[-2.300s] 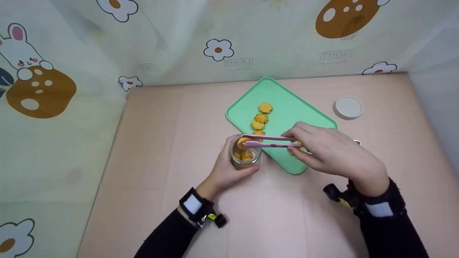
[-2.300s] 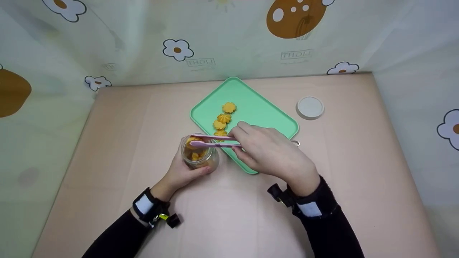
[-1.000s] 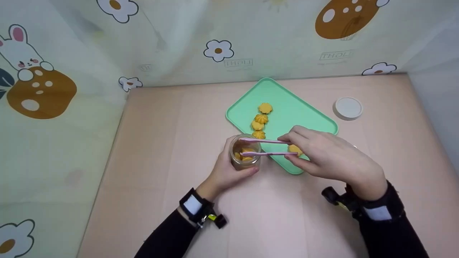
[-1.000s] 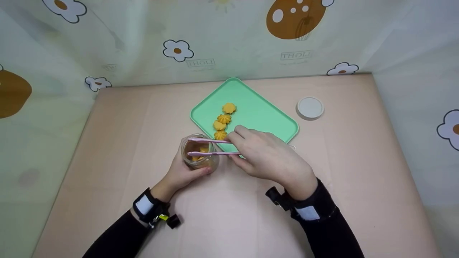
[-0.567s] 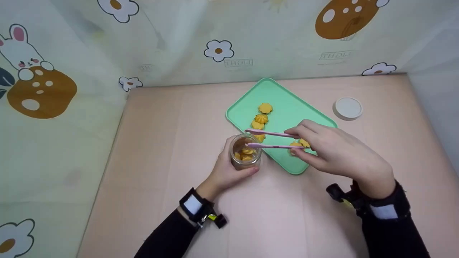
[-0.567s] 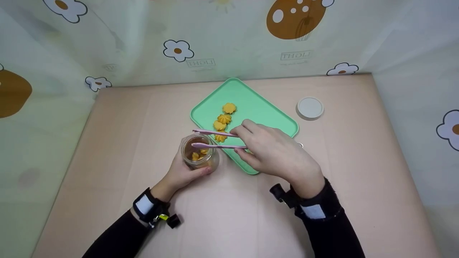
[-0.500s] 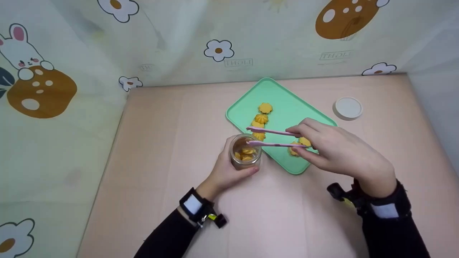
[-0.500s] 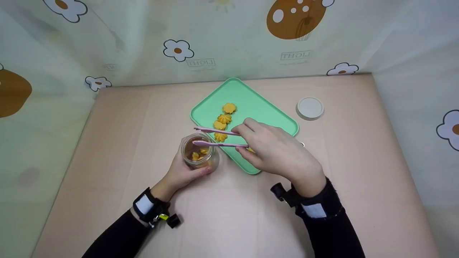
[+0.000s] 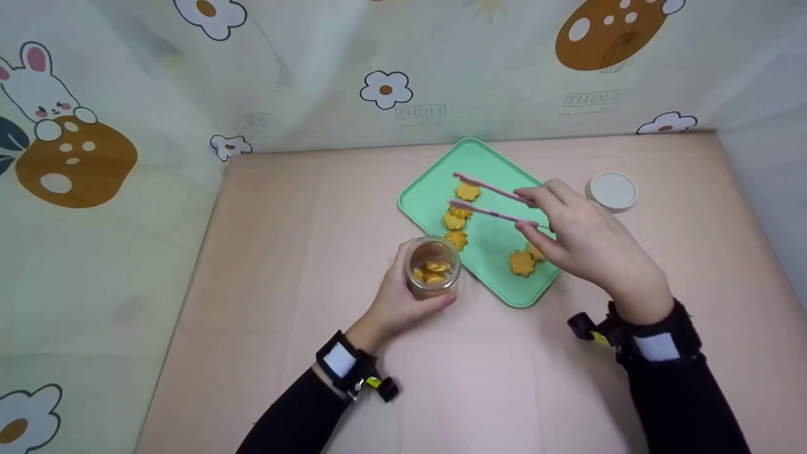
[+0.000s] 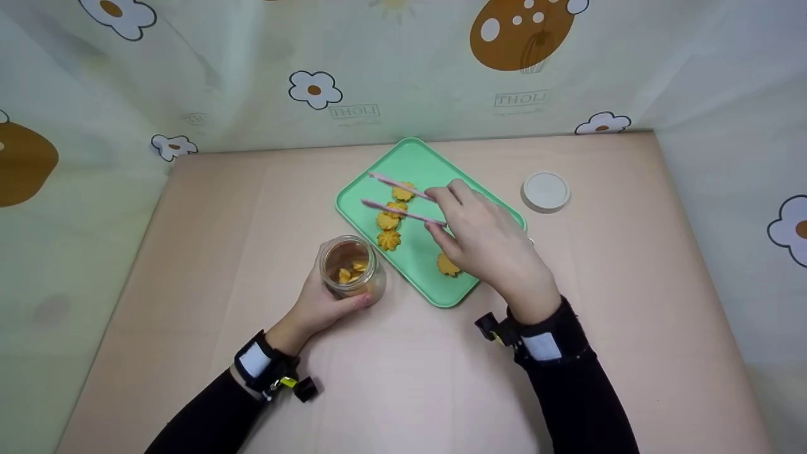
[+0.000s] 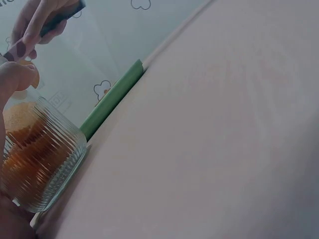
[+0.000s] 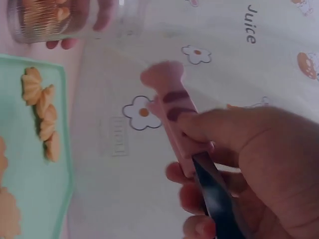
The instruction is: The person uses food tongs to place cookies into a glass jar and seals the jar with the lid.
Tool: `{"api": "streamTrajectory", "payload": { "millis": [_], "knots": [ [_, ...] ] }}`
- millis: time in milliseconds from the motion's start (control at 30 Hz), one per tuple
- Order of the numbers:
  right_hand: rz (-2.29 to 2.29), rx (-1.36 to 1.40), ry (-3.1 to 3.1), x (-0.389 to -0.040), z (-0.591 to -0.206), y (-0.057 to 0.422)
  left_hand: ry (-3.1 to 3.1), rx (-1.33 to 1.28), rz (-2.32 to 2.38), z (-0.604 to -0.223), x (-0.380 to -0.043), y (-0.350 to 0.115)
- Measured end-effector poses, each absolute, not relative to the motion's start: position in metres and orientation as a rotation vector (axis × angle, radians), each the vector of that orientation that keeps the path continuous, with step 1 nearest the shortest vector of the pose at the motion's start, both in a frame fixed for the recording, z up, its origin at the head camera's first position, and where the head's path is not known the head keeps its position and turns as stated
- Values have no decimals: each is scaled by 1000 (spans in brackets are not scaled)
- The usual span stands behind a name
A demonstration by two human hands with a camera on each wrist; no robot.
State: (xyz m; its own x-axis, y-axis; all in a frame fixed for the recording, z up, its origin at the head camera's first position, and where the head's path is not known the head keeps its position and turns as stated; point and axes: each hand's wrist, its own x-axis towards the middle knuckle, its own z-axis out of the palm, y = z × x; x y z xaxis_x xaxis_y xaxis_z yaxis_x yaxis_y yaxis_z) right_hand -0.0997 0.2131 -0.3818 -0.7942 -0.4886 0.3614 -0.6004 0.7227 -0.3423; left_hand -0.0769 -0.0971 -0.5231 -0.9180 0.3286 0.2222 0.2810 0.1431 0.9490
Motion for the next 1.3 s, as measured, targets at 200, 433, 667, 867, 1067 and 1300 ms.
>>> {"api": "streamTrajectory", "payload": {
  "millis": [200, 433, 667, 867, 1067, 1300],
  "knots": [
    [707, 667, -2632, -115, -403, 207, 2339, 626, 1938, -523, -76, -97],
    [708, 562, -2748, -128, -425, 205, 2358, 638, 1924, -524, -77, -97],
    [691, 529, -2873, -136, -442, 205, 2350, 634, 1924, -524, -77, -97],
    [688, 543, -2916, -139, -449, 203, 2333, 637, 1939, -523, -77, -97],
    [711, 542, -2933, -141, -453, 200, 2337, 627, 1934, -523, -77, -97],
    [699, 543, -2921, -141, -460, 198, 2358, 642, 1922, -523, -78, -97]
  ]
}}
